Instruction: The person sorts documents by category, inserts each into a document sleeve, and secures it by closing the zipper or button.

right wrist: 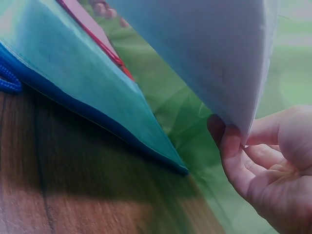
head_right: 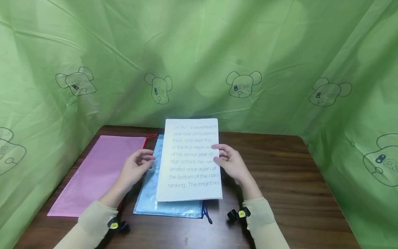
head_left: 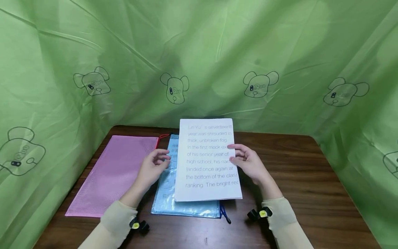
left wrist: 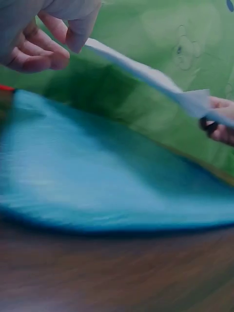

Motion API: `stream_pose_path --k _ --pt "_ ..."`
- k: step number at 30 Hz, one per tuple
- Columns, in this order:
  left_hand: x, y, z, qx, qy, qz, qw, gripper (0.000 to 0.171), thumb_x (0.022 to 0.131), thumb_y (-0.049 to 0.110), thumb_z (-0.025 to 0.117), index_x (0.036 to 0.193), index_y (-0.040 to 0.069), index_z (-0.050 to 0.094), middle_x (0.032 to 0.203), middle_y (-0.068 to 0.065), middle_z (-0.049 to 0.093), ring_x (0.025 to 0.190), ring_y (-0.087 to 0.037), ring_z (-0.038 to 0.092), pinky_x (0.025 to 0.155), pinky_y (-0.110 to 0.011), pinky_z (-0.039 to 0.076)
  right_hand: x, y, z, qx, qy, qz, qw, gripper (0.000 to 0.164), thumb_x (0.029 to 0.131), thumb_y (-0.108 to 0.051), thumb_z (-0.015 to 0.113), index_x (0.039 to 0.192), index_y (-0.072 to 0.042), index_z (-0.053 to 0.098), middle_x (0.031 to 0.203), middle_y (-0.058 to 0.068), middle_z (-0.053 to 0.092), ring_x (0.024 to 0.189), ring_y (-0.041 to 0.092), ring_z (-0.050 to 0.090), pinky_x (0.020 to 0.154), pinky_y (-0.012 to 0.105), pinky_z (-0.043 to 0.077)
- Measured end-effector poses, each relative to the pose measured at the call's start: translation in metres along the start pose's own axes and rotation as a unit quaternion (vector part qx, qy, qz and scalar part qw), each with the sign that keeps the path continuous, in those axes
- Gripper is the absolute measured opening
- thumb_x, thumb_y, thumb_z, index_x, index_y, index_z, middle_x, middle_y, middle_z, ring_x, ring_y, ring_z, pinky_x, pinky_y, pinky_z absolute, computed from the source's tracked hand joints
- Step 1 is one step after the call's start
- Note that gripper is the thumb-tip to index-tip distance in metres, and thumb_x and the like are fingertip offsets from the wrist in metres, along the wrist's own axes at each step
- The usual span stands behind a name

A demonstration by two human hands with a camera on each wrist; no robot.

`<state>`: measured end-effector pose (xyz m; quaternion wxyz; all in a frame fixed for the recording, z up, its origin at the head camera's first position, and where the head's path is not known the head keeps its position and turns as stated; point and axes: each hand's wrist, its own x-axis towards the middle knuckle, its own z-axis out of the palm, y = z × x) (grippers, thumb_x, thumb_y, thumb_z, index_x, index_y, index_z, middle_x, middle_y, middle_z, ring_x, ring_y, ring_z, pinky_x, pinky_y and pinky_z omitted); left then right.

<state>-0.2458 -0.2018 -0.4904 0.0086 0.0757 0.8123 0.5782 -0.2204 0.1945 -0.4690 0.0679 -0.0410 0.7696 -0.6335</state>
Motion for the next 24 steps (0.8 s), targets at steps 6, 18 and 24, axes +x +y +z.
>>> stream_pose_path --k 6,18,24 --pt "-0.016 -0.024 -0.049 0.131 -0.005 -0.009 0.9914 0.039 0.096 0.007 0.08 0.133 0.0 0.068 0.116 -0.017 0.076 0.096 -0.025 0.069 0.08 -0.028 0.056 -0.001 -0.002 -0.002 -0.004 0.001 0.001 1.0 0.045 0.104 0.003 0.067 0.148 -0.005 0.061 0.123 0.022 0.076 0.101 0.027 0.079 0.09 0.03 0.061" --pt "-0.036 -0.038 -0.077 0.274 -0.043 0.02 0.9604 0.077 0.079 0.023 0.098 0.139 -0.004 0.058 0.132 -0.025 0.068 0.127 -0.047 0.057 0.11 -0.065 0.037 -0.002 -0.001 -0.003 -0.006 -0.001 0.016 1.0 0.042 0.104 0.0 0.069 0.145 -0.008 0.065 0.123 0.017 0.077 0.103 0.028 0.078 0.09 0.033 0.062" --pt "-0.04 -0.042 -0.079 0.281 -0.054 0.02 0.9579 0.086 0.075 0.022 0.1 0.143 -0.004 0.054 0.136 -0.025 0.064 0.131 -0.047 0.054 0.111 -0.063 0.033 -0.001 0.0 -0.003 0.001 -0.007 0.014 1.0 0.043 0.104 0.0 0.069 0.146 -0.005 0.064 0.124 0.02 0.076 0.104 0.028 0.077 0.09 0.032 0.062"
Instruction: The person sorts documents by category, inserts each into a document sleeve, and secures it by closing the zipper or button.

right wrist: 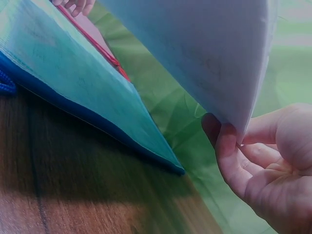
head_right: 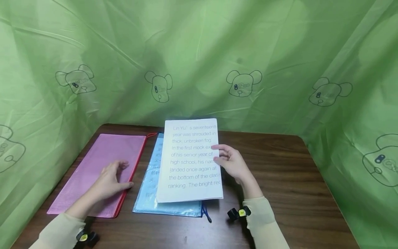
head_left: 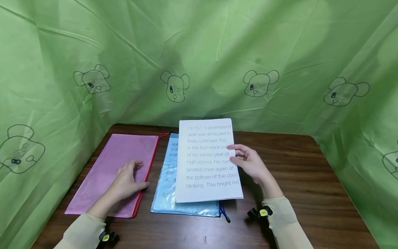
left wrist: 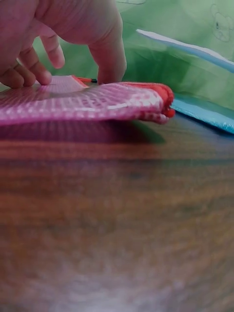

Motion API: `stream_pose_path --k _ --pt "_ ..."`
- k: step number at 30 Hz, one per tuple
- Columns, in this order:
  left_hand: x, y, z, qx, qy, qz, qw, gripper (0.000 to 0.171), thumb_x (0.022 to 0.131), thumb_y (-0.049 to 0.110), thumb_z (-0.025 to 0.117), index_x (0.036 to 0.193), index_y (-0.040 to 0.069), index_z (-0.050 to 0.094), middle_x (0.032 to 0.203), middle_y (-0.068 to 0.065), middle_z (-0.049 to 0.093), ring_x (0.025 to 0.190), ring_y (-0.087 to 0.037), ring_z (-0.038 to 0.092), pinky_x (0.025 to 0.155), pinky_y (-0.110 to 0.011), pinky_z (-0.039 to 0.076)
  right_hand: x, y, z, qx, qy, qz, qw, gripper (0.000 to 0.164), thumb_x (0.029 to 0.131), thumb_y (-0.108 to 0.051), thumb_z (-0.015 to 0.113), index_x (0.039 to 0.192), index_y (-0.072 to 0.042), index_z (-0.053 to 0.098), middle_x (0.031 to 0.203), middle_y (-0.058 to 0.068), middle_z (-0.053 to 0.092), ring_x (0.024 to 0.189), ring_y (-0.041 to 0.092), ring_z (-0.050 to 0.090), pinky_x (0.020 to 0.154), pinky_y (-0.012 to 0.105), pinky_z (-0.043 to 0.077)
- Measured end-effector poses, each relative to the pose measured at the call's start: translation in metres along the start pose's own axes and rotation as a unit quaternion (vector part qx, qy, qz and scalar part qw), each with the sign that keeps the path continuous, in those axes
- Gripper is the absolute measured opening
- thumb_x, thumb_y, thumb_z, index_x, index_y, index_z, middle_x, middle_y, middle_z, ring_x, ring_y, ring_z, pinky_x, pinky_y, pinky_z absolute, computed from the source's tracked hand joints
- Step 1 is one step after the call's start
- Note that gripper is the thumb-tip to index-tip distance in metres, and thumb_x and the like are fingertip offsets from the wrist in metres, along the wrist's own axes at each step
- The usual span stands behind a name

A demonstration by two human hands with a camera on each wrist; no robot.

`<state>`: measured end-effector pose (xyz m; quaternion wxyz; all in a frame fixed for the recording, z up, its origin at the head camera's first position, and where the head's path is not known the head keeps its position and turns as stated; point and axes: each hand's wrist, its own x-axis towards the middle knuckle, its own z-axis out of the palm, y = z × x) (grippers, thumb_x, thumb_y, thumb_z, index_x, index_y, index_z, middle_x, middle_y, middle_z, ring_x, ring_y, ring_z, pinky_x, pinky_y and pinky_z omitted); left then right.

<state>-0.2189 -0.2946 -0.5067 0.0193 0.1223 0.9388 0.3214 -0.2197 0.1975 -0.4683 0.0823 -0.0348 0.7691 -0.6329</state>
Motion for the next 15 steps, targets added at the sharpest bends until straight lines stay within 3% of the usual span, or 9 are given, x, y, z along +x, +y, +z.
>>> stream_pose_path --k 8,15 --pt "-0.0008 -0.0046 -0.0035 -0.014 0.006 0.007 0.9999 0.075 0.078 0.014 0.096 0.139 -0.005 0.057 0.129 -0.023 0.067 0.119 -0.041 0.06 0.104 -0.058 0.044 0.0002 -0.001 0.0006 0.003 -0.002 -0.001 1.0 0.043 0.104 -0.001 0.069 0.147 -0.002 0.063 0.125 0.023 0.075 0.104 0.028 0.077 0.09 0.031 0.062" --pt "0.0019 -0.0064 -0.0062 -0.061 -0.001 -0.017 0.998 0.06 0.087 0.004 0.086 0.138 -0.007 0.056 0.123 -0.02 0.069 0.102 -0.028 0.064 0.085 -0.033 0.055 0.0004 -0.0007 0.0008 0.005 -0.005 -0.003 1.0 0.043 0.104 -0.001 0.069 0.147 -0.003 0.063 0.125 0.022 0.076 0.103 0.028 0.078 0.09 0.032 0.062"
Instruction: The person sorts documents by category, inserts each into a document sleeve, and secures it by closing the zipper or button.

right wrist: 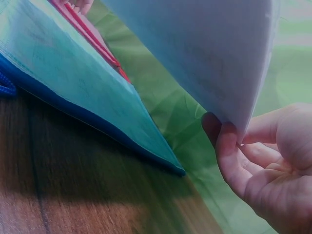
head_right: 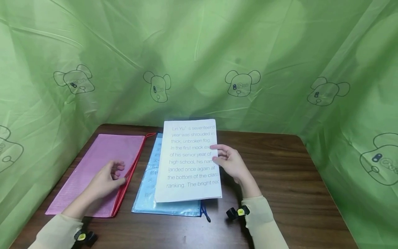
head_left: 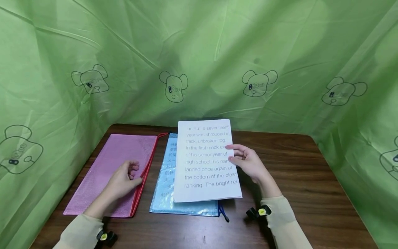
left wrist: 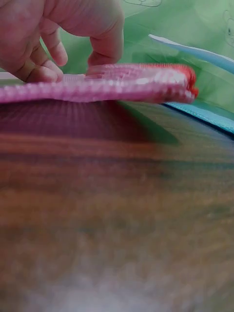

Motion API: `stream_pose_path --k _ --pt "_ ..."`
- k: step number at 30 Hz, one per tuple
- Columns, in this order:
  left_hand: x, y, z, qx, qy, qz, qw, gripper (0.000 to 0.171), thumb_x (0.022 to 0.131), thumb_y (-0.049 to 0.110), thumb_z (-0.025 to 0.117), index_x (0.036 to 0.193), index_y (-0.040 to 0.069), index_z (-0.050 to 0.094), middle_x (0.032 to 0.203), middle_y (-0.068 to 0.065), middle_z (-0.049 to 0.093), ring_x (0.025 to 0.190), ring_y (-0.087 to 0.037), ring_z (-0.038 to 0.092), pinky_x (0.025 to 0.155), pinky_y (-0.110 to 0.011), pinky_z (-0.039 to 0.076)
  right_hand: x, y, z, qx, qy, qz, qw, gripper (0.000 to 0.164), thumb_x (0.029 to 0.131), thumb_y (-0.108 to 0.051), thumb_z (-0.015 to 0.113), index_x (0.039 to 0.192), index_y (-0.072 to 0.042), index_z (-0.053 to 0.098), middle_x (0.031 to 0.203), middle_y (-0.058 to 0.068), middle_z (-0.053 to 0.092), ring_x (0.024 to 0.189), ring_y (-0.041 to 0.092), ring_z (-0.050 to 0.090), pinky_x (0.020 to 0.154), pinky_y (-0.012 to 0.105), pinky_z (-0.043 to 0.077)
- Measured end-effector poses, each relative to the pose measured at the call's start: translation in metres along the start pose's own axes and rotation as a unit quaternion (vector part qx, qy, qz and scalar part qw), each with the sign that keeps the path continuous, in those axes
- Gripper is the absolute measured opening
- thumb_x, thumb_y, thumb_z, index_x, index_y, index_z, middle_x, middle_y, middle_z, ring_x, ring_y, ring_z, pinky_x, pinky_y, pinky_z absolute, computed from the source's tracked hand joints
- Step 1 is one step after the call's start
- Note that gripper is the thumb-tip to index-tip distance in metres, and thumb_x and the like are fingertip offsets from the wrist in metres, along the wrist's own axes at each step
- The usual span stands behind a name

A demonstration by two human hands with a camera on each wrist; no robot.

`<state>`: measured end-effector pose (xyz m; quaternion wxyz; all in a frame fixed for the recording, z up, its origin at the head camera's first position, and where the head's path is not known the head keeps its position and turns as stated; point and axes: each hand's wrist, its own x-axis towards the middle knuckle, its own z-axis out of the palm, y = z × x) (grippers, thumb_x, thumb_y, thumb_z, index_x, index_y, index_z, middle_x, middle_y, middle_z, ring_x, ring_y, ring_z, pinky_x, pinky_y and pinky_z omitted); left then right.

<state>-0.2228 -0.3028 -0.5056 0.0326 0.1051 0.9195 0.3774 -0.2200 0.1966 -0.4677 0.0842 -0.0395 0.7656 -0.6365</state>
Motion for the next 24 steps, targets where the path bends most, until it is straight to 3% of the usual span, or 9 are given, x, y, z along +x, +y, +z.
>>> stream_pose_path --k 10,17,24 --pt "0.005 0.0 0.005 -0.037 0.017 -0.03 0.9987 0.061 0.092 -0.003 0.076 0.146 -0.009 0.047 0.109 -0.016 0.072 0.092 -0.021 0.067 0.078 -0.021 0.056 0.0 0.0 0.0 -0.003 -0.008 0.012 1.0 0.043 0.104 -0.002 0.069 0.147 -0.004 0.063 0.128 0.021 0.075 0.106 0.03 0.077 0.091 0.032 0.062" --pt "0.007 0.005 0.005 -0.037 0.02 -0.041 0.9982 0.051 0.094 -0.005 0.07 0.143 -0.007 0.052 0.109 -0.016 0.072 0.094 -0.021 0.067 0.079 -0.021 0.056 -0.002 -0.003 -0.002 -0.003 -0.011 0.024 1.0 0.043 0.104 -0.001 0.069 0.147 -0.005 0.064 0.128 0.018 0.076 0.107 0.029 0.077 0.091 0.034 0.062" --pt "0.021 0.03 0.009 -0.065 0.094 -0.033 0.9929 0.046 0.095 -0.005 0.066 0.14 -0.005 0.059 0.105 -0.016 0.069 0.09 -0.017 0.063 0.076 -0.015 0.052 -0.004 -0.007 -0.006 0.003 -0.026 0.03 0.999 0.043 0.104 0.0 0.068 0.146 -0.005 0.064 0.13 0.019 0.074 0.107 0.03 0.077 0.091 0.037 0.063"
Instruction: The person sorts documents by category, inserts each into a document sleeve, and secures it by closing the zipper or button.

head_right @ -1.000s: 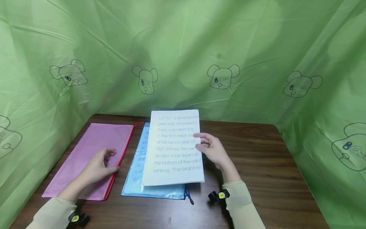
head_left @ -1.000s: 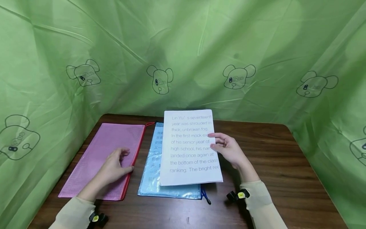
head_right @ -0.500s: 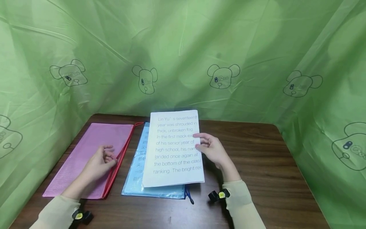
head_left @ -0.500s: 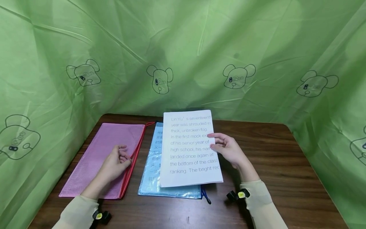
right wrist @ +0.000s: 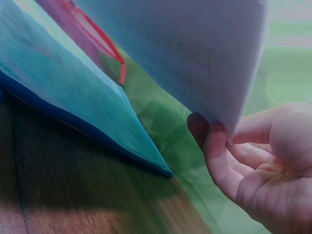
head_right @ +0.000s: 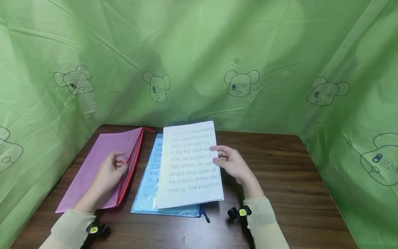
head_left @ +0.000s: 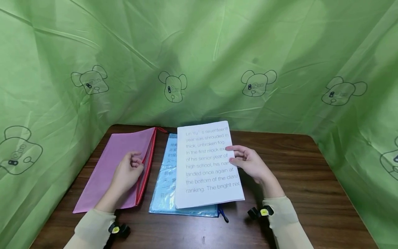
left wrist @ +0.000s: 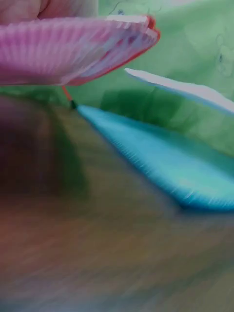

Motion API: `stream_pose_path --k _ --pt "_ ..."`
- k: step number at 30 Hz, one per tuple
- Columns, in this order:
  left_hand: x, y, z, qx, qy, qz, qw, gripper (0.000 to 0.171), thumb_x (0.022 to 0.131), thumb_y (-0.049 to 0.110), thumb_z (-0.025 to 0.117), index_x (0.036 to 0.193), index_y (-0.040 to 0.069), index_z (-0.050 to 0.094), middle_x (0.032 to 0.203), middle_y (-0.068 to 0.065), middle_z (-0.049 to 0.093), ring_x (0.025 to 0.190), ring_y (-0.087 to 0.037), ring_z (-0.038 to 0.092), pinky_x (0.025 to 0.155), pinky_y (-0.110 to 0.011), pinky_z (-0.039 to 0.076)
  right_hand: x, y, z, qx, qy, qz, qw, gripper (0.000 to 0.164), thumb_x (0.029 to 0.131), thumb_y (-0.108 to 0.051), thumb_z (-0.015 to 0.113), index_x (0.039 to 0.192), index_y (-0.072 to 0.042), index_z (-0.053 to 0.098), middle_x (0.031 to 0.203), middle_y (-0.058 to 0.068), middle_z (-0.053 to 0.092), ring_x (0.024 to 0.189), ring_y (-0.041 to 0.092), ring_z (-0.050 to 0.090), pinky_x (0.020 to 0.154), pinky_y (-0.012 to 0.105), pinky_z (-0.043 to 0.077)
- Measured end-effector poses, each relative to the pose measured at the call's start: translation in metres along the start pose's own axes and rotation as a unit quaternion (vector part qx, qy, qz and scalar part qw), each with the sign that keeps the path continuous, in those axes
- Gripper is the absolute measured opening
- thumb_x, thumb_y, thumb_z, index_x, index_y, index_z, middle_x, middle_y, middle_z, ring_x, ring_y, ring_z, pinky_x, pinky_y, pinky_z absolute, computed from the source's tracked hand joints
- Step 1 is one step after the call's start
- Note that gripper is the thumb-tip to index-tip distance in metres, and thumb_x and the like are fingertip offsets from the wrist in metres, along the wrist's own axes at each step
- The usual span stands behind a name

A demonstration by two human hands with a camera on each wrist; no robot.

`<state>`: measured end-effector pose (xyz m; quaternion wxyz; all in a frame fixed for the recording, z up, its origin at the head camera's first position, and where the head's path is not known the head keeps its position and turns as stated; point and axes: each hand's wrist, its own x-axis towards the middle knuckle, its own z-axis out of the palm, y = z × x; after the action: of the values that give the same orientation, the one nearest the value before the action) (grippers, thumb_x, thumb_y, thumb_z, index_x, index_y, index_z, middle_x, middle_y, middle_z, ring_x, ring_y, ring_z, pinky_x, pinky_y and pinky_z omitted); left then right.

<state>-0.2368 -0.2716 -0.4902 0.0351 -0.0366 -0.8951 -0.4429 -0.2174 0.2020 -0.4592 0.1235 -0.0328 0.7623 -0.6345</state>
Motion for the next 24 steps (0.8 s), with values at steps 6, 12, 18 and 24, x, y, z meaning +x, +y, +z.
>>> stream_pose_path --k 6,12,18,24 --pt "0.01 0.031 0.017 -0.041 0.046 -0.016 0.998 0.041 0.095 -0.003 0.065 0.136 -0.005 0.063 0.107 -0.019 0.07 0.089 -0.017 0.062 0.073 -0.013 0.048 -0.001 -0.003 -0.001 0.017 -0.014 0.0 1.0 0.043 0.105 0.001 0.067 0.147 -0.003 0.063 0.132 0.022 0.073 0.107 0.03 0.077 0.09 0.037 0.063" --pt "0.011 0.05 0.042 -0.063 0.072 -0.026 0.9951 0.046 0.095 -0.001 0.067 0.14 -0.004 0.06 0.108 -0.017 0.07 0.089 -0.021 0.063 0.073 -0.014 0.047 -0.001 -0.005 -0.003 0.019 -0.03 0.012 0.999 0.042 0.107 -0.003 0.064 0.149 -0.008 0.063 0.133 0.018 0.074 0.107 0.031 0.077 0.09 0.039 0.063" --pt "0.007 0.051 0.067 -0.075 0.066 -0.023 0.9948 0.055 0.095 0.0 0.07 0.148 -0.003 0.057 0.108 -0.015 0.074 0.085 -0.016 0.066 0.072 -0.015 0.049 -0.005 -0.005 -0.01 0.014 -0.027 0.017 0.999 0.042 0.108 -0.003 0.063 0.15 -0.007 0.061 0.132 0.019 0.073 0.106 0.032 0.077 0.088 0.039 0.064" --pt "0.002 0.048 0.078 -0.08 0.048 -0.023 0.9953 0.057 0.095 0.001 0.071 0.15 -0.005 0.057 0.107 -0.016 0.074 0.084 -0.015 0.066 0.07 -0.017 0.05 -0.005 -0.002 -0.013 0.016 -0.03 0.03 0.999 0.043 0.108 -0.004 0.064 0.151 -0.007 0.061 0.131 0.019 0.074 0.106 0.032 0.077 0.088 0.039 0.064"
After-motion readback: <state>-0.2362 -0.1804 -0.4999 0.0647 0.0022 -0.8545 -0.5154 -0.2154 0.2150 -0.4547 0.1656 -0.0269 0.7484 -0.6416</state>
